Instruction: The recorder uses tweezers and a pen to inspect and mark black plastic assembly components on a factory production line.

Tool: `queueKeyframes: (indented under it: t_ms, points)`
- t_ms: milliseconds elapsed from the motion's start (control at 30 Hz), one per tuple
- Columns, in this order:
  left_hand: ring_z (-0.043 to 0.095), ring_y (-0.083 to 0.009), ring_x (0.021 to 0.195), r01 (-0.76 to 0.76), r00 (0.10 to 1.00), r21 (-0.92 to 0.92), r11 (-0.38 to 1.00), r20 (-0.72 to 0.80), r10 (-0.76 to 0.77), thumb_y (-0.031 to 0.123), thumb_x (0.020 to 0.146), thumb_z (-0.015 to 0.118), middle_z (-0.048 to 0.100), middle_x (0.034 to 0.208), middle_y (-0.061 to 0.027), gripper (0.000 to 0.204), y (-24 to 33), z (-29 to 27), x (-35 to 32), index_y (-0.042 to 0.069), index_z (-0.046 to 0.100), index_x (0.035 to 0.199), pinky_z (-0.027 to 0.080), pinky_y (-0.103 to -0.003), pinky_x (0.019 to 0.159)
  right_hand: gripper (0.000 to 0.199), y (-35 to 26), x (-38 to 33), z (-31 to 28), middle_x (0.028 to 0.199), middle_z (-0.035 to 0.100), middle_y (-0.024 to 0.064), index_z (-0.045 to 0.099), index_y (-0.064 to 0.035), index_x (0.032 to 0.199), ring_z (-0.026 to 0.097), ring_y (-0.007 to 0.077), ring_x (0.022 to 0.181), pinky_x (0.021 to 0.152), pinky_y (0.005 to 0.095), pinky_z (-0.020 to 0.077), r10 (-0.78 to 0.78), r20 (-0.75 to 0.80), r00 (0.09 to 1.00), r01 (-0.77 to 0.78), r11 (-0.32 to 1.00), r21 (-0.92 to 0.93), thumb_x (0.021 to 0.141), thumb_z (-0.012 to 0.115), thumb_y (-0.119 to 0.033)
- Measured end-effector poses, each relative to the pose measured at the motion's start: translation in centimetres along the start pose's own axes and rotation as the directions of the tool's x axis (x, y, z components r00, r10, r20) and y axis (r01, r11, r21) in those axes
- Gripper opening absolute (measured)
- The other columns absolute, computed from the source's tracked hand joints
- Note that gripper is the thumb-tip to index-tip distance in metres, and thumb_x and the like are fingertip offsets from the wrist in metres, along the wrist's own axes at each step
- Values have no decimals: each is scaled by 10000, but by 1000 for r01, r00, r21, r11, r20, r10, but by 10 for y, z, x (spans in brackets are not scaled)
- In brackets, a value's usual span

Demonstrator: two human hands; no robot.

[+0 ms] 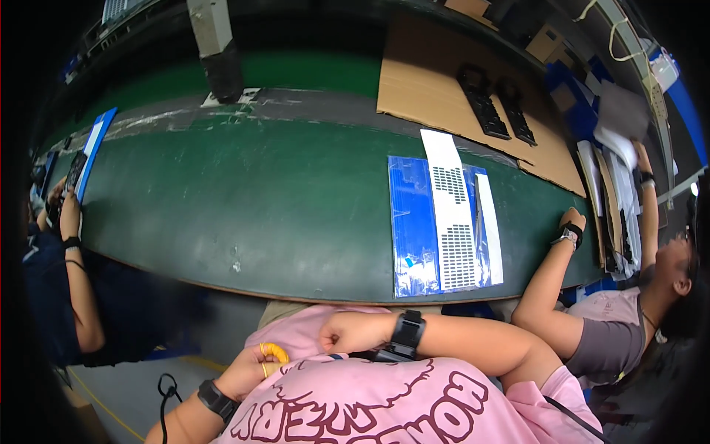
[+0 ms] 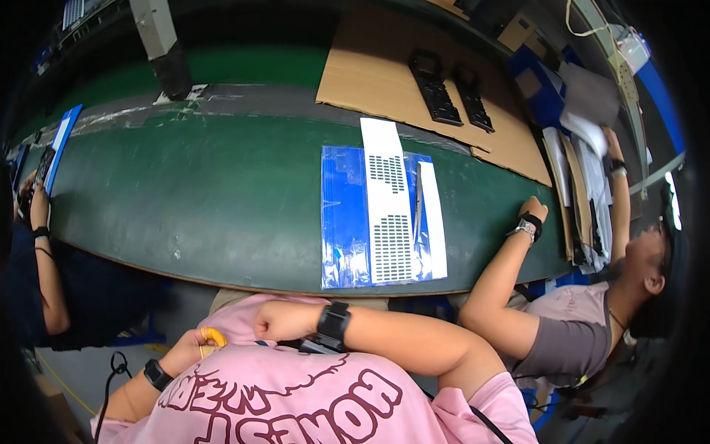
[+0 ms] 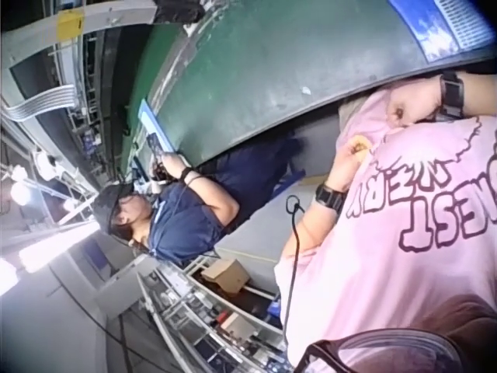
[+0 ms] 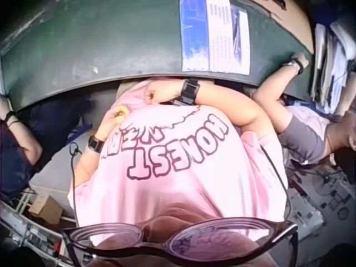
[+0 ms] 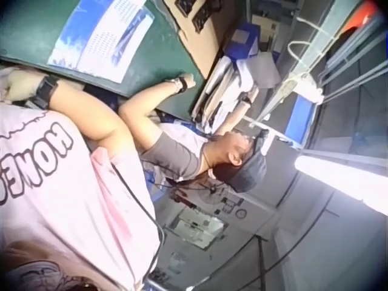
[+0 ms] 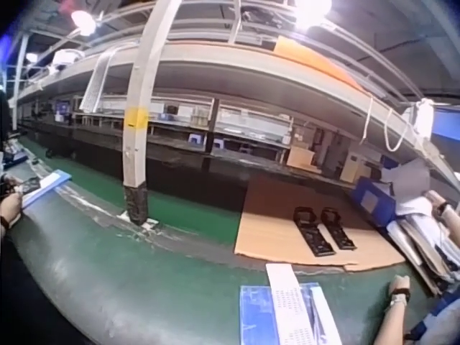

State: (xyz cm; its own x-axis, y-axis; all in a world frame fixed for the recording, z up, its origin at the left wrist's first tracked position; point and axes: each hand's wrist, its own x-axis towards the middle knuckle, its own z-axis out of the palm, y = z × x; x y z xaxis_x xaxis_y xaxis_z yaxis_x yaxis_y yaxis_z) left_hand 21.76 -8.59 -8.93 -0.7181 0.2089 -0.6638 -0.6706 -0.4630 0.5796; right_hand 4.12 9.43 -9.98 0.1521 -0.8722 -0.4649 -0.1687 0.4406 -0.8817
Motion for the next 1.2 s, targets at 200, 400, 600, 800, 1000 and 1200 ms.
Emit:
queueKeyframes:
  t_ms: [200,400,600,800,1000,1200]
  points:
    - [546,-70,830,-195,974,241,951,-65,216,19,772,644,579,944,-42,343,-9,-13,-7,-22,511,1086,439,-200,798,269,34,-67,10,843,536,-20,486,-25,1083,474,44,780,709,190,398,23,-131,991,64,784,617,846,574,-115]
    - [539,-107,899,-259,956,439,860,-11,294,-22,738,649,544,1025,-71,323,23,-1,11,4,554,1046,447,-241,793,417,37,-100,30,987,535,40,438,-16,1197,485,88,912,808,208,407,-7,-393,919,203,865,459,816,601,-60]
    - [595,-201,857,-504,862,475,721,224,455,6,725,633,591,921,-111,274,134,44,-12,-40,569,987,474,-323,800,314,-36,-205,-10,988,598,99,536,3,1087,575,151,852,750,264,457,-77,-436,897,88,996,5,811,614,-124]
    - [599,-195,849,-638,770,416,648,310,558,23,715,652,603,922,-104,288,191,93,22,-34,572,985,478,-322,792,206,-69,-239,-62,710,624,123,601,25,845,612,192,652,616,293,479,-54,-970,238,-150,984,-92,765,631,-162]
    - [589,-159,886,-663,748,662,350,568,342,43,803,602,609,951,-88,221,243,146,55,-19,576,1013,460,-281,808,382,-10,-213,-100,749,599,208,606,15,815,589,350,703,625,403,462,-67,-998,13,-507,859,-64,734,631,-358]
    - [569,-120,928,-628,774,721,292,541,330,92,842,583,611,981,-59,240,287,183,120,-1,568,1063,445,-241,826,268,-78,-288,-14,924,618,107,580,-13,1022,573,151,843,760,270,441,-444,-877,183,228,887,-401,797,620,-154]
